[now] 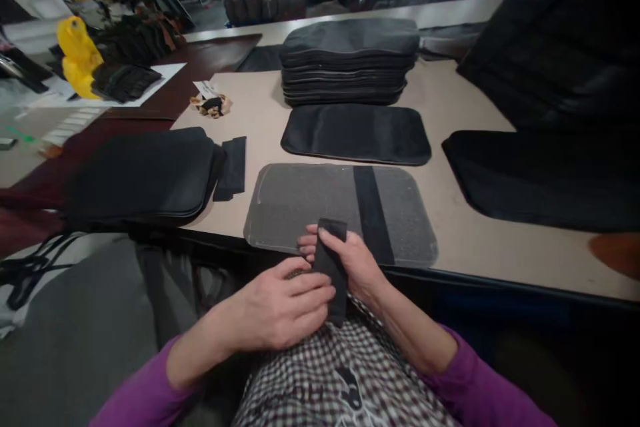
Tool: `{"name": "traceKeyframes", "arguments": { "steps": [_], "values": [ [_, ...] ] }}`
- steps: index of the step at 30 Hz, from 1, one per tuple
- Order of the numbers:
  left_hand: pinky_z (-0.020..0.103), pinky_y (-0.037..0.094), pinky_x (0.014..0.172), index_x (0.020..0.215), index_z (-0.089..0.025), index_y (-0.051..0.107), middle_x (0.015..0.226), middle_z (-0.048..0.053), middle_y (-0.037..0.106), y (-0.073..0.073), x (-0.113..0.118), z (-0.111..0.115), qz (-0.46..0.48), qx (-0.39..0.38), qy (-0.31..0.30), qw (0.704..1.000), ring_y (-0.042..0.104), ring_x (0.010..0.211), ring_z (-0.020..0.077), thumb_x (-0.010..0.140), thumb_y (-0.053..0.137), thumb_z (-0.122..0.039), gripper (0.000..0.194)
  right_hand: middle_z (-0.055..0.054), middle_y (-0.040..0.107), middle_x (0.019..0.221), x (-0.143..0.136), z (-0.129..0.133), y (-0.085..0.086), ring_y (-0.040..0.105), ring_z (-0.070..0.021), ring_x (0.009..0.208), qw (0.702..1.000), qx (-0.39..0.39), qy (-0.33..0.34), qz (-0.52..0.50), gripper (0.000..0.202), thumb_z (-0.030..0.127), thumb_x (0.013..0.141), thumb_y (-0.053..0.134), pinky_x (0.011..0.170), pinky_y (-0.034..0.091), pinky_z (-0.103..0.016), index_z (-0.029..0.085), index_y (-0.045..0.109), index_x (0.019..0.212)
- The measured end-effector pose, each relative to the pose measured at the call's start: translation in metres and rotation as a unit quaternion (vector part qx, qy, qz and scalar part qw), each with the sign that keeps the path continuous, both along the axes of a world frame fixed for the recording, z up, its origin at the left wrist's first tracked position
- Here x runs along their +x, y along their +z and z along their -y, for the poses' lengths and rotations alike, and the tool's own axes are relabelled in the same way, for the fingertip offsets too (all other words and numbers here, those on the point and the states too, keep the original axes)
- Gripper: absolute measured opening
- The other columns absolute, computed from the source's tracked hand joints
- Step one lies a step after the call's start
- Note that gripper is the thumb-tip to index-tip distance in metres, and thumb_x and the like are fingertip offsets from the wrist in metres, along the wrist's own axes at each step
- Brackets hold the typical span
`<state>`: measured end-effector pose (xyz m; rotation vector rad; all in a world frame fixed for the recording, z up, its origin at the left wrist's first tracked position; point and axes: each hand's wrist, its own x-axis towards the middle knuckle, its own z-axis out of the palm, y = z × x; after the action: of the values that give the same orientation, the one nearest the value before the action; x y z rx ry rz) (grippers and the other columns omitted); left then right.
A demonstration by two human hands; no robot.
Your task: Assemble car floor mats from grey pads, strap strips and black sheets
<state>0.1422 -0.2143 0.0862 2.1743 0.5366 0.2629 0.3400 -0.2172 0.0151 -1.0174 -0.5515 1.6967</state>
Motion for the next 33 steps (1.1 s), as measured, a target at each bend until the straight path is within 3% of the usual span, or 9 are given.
{"name": "traceKeyframes", "arguments": {
  "steps": [3,5,7,11,14,19,24,29,33],
  "values": [
    [0.049,0.053,0.106,0.113,-0.042,0.078,0.126,0.005,0.075,-0.007,-0.013,-0.017,0.051,-0.023,0.113,0.992,0.071,0.115,0.0268,0.092,0.068,-0.045,0.023,-0.013,0.078,0.100,0.003,0.007,0.000,0.073,-0.0174,0.079,1.000,0.003,0.007,0.012,0.048,0.051,0.089,0.076,0.077,0.060,-0.031,0.013,0.069,0.118],
    [0.040,0.058,0.086,0.114,-0.038,0.076,0.112,0.005,0.077,-0.015,-0.019,-0.037,0.071,-0.065,0.262,0.960,0.072,0.093,0.0230,0.095,0.063,-0.052,0.027,-0.013,0.078,0.098,0.004,0.010,0.001,0.072,-0.0159,0.076,0.999,0.017,0.034,0.013,0.049,0.052,0.090,0.074,0.074,0.058,-0.029,0.012,0.069,0.118],
    [0.030,0.052,0.064,0.112,-0.032,0.075,0.088,0.004,0.072,-0.026,-0.018,-0.056,0.055,-0.160,0.333,0.928,0.065,0.071,0.0174,0.096,0.060,-0.059,0.035,-0.012,0.078,0.097,0.004,0.011,0.002,0.071,-0.0148,0.075,0.996,0.037,0.075,0.014,0.049,0.053,0.092,0.072,0.073,0.056,-0.027,0.012,0.069,0.119],
    [0.020,0.024,0.045,0.099,-0.019,0.072,0.067,-0.001,0.055,-0.046,0.001,-0.077,0.029,-0.421,0.238,0.875,0.045,0.053,0.0085,0.087,0.063,-0.074,0.057,-0.010,0.077,0.098,-0.001,0.008,0.004,0.071,-0.0141,0.077,0.984,0.070,0.161,0.020,0.049,0.055,0.094,0.069,0.076,0.057,-0.027,0.012,0.070,0.119],
    [0.018,0.019,0.045,0.092,-0.018,0.066,0.065,-0.004,0.052,-0.050,0.015,-0.084,0.052,-0.484,0.232,0.842,0.039,0.049,0.0044,0.079,0.080,-0.063,0.049,-0.010,0.077,0.095,-0.004,0.006,0.004,0.070,-0.0134,0.075,0.979,0.067,0.192,0.027,0.051,0.056,0.097,0.066,0.076,0.056,-0.027,0.012,0.068,0.122],
    [0.018,0.029,0.047,0.091,-0.019,0.068,0.069,-0.003,0.059,-0.046,0.019,-0.111,0.084,-0.355,0.300,0.881,0.047,0.053,0.0061,0.075,0.086,-0.050,0.039,-0.007,0.073,0.104,-0.006,0.011,-0.011,0.070,-0.0157,0.080,0.985,0.059,0.157,0.033,0.051,0.053,0.097,0.065,0.073,0.057,-0.029,0.020,0.055,0.135],
    [0.022,0.039,0.054,0.097,-0.020,0.069,0.072,-0.004,0.061,-0.063,0.013,-0.172,0.110,-0.200,0.354,0.907,0.052,0.058,0.0090,0.074,0.086,-0.048,0.040,-0.002,0.061,0.096,-0.008,0.016,-0.030,0.061,-0.0145,0.081,0.964,0.105,0.095,0.225,0.051,0.044,0.102,0.056,0.077,0.055,-0.029,0.023,0.044,0.146],
    [0.028,0.046,0.065,0.093,-0.022,0.069,0.076,-0.001,0.066,-0.091,0.015,-0.227,0.042,0.000,0.327,0.944,0.058,0.066,0.0148,0.090,0.070,-0.043,0.022,0.003,0.047,0.088,-0.008,0.007,-0.031,0.053,-0.0095,0.064,0.922,0.134,0.094,0.351,0.061,0.034,0.105,0.046,0.064,0.049,-0.024,0.024,0.023,0.161],
    [0.035,0.049,0.089,0.098,-0.023,0.071,0.099,0.005,0.074,-0.102,0.025,-0.256,-0.008,0.192,0.302,0.934,0.065,0.096,0.0225,0.098,0.061,-0.034,0.014,0.004,0.050,0.088,-0.010,-0.006,-0.027,0.060,-0.0076,0.057,0.924,0.142,0.120,0.333,0.053,0.034,0.106,0.042,0.062,0.051,-0.024,0.024,0.029,0.156]
  ]
}}
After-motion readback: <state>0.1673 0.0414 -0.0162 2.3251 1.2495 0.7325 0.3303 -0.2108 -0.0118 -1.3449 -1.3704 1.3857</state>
